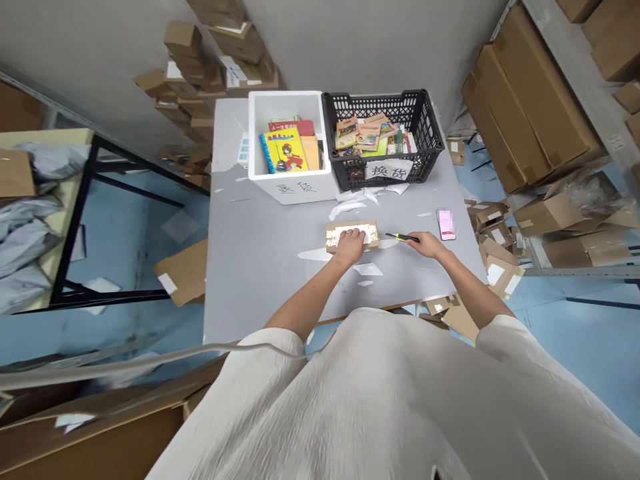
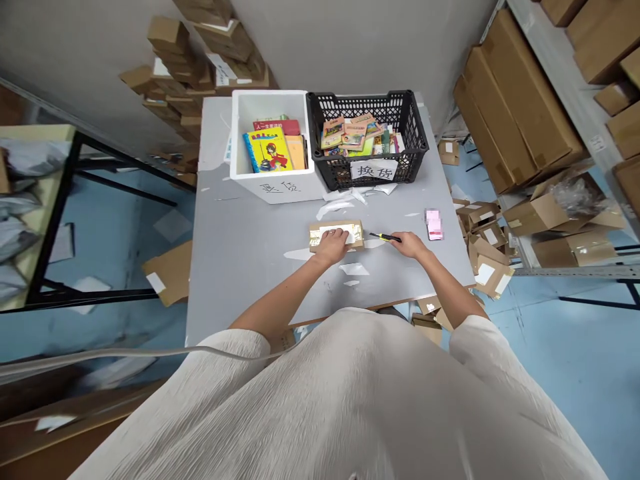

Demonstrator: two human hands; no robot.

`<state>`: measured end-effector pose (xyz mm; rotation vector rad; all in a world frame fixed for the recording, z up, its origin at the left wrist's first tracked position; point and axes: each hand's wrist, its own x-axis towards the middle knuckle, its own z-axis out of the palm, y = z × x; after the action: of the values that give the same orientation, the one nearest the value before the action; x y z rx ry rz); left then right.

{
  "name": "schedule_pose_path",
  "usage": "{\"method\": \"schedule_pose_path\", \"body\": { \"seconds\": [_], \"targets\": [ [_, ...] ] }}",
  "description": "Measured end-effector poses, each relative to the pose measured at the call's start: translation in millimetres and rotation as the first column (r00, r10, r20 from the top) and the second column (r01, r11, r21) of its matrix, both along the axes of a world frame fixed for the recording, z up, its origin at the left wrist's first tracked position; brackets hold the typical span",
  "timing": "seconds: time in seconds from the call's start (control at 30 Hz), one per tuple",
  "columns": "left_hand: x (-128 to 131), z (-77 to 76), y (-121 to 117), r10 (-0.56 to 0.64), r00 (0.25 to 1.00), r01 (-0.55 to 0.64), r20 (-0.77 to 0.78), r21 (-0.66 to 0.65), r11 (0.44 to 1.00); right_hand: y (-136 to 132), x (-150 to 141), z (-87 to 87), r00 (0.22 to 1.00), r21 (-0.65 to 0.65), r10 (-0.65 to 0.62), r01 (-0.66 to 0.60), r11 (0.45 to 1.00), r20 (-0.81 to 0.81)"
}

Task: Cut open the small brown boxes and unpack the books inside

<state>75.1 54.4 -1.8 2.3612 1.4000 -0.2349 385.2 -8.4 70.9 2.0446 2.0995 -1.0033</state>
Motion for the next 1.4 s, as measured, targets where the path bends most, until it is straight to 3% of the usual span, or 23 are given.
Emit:
{"method": "schedule_pose_path", "body": {
  "seconds": [0.13,0.37,0.5,0.83,1.0,1.23,1.4],
  "targets": [
    [0.9,-5.5,6.2,-0.002,0.999,0.002,-0.044,-0.003,1.000,0.1,8.8,-7.4,0.999,0.001,-0.025,0.026,1.000,-0.031],
    [6.2,-1.8,11.2,-0.015,0.995,0.016,-0.097,0.007,1.000,9.6,4.7,-19.5,0.987,-0.010,-0.053,0.052,0.999,-0.154],
    [3.5,-1.3,3.0,0.014,0.999,-0.013,-0.044,0.010,1.000,23.9,-6.1,-21.4,0.982,-0.016,0.014,-0.018,1.000,-0.186],
    [4.3,5.3,-7.7,0.060,0.998,-0.060,-0.002,0.004,0.998,68.5,-29.0,-16.1,0.947,0.023,0.287,-0.293,0.956,0.142],
    [4.4,7.4,-7.2,0.053,0.999,-0.053,-0.006,-0.003,0.999,82.5,-36.3,-25.6,0.905,0.052,0.356,-0.377,0.925,0.231],
    [4.2,7.4,-6.5,0.067,0.998,-0.067,0.008,-0.021,0.998,73.5,-17.3,-51.3,0.974,-0.053,0.210,-0.215,0.975,-0.083],
    [5.2,8.4,-6.7,0.070,0.998,-0.069,0.002,-0.018,0.997,58.7,-7.2,-64.7,0.960,-0.074,0.092,-0.115,0.991,-0.266]
  ]
}}
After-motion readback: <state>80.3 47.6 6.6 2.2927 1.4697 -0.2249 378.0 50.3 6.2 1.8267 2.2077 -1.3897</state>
